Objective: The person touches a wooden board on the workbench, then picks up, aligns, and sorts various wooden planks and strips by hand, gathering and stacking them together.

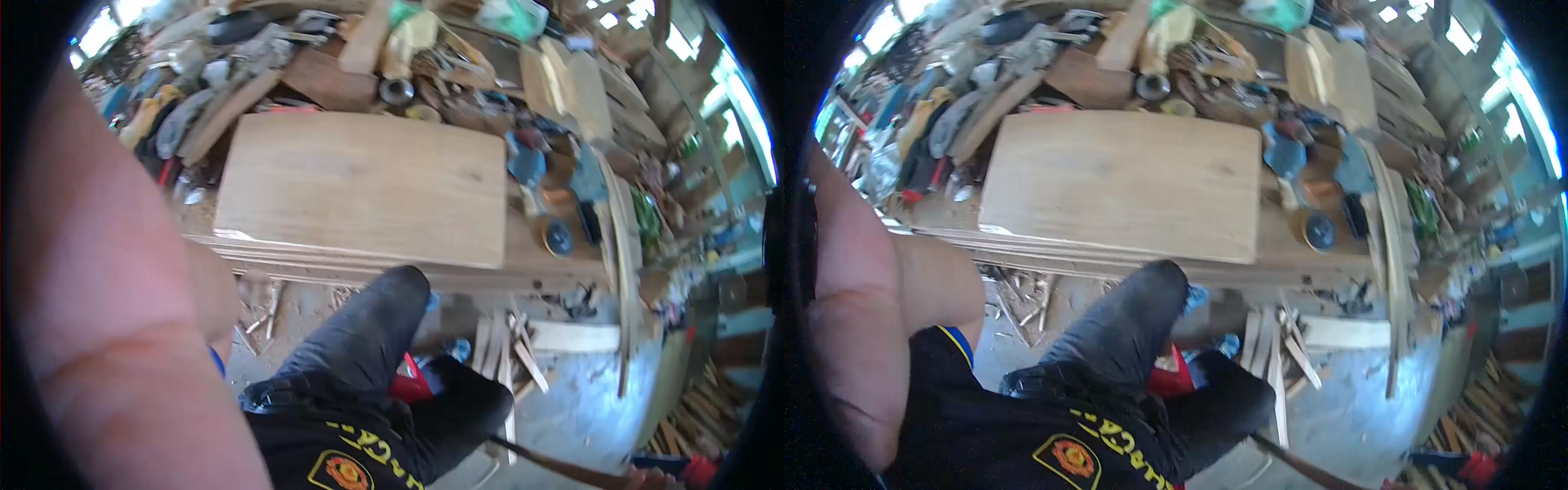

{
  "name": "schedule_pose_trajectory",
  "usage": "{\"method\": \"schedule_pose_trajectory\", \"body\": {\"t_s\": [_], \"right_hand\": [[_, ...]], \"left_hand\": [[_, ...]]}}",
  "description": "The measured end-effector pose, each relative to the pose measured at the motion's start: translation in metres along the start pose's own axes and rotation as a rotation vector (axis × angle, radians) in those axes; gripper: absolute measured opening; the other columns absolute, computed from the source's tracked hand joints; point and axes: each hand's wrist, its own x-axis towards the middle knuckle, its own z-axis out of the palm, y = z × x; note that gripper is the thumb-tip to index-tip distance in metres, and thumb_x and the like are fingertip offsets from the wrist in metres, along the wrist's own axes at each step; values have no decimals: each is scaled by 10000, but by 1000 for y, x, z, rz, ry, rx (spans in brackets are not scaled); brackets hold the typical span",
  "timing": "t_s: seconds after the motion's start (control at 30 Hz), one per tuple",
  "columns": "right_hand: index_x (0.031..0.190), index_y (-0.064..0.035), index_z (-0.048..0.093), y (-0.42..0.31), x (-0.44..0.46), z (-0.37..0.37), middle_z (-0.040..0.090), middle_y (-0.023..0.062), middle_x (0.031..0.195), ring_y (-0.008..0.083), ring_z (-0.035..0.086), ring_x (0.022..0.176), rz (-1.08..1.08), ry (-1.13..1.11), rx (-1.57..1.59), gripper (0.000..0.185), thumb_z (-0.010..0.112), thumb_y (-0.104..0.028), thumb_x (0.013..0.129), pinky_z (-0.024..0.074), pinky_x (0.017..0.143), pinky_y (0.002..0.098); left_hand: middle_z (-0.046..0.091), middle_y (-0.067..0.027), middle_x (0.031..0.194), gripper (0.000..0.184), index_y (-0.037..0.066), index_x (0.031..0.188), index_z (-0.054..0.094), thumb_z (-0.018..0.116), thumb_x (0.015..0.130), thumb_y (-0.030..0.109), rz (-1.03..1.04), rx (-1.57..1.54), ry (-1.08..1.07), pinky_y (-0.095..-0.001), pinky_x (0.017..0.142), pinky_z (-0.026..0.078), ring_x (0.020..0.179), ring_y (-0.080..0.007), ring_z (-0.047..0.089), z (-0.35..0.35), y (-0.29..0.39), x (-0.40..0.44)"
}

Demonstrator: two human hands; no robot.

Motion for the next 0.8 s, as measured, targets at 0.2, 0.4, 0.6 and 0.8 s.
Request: {"method": "schedule_pose_trajectory", "body": {"t_s": [0.2, 0.4, 0.6, 0.8], "right_hand": [[1379, 29, 498, -28, 34, -14, 640, 214, 1170, 309, 633, 1025, 74, 459, 412, 649, 794, -151, 830, 533, 864, 423], [1150, -64, 648, -28, 53, -43, 660, 131, 1025, 298, 641, 861, -47, 434, 794, 354, 700, -260, 860, 526, 726, 417], [1172, -2, 596, 39, 43, -108, 625, 175, 994, 354, 582, 791, -158, 305, 1459, 505, 640, -398, 862, 461, 852, 618], [1321, 11, 514, 36, -4, -48, 599, 207, 1090, 410, 587, 1010, 96, 575, 1090, 615, 612, -443, 918, 476, 869, 614]], "left_hand": [[489, -273, 1376, 740, 58, 1441, 448, 623, 915, 548, -76, -278, 256, -577, 1085, 384, 1315, -434, 476, 102, 26, 8], [459, -212, 1470, 750, 31, 1559, 254, 392, 1048, 562, -1140, -1167, -882, -431, 1128, 375, 1347, -282, 474, 183, 139, -79], [440, -145, 1539, 936, 125, 1585, 220, 355, 923, 773, -1849, -2110, -383, -583, 1148, 359, 1405, -336, 444, 229, 153, -82], [652, -87, 1299, 598, 113, 1325, 556, 565, 962, 588, -2136, -1690, 17, -505, 1049, 502, 1164, -284, 645, 253, 139, -80]]}}
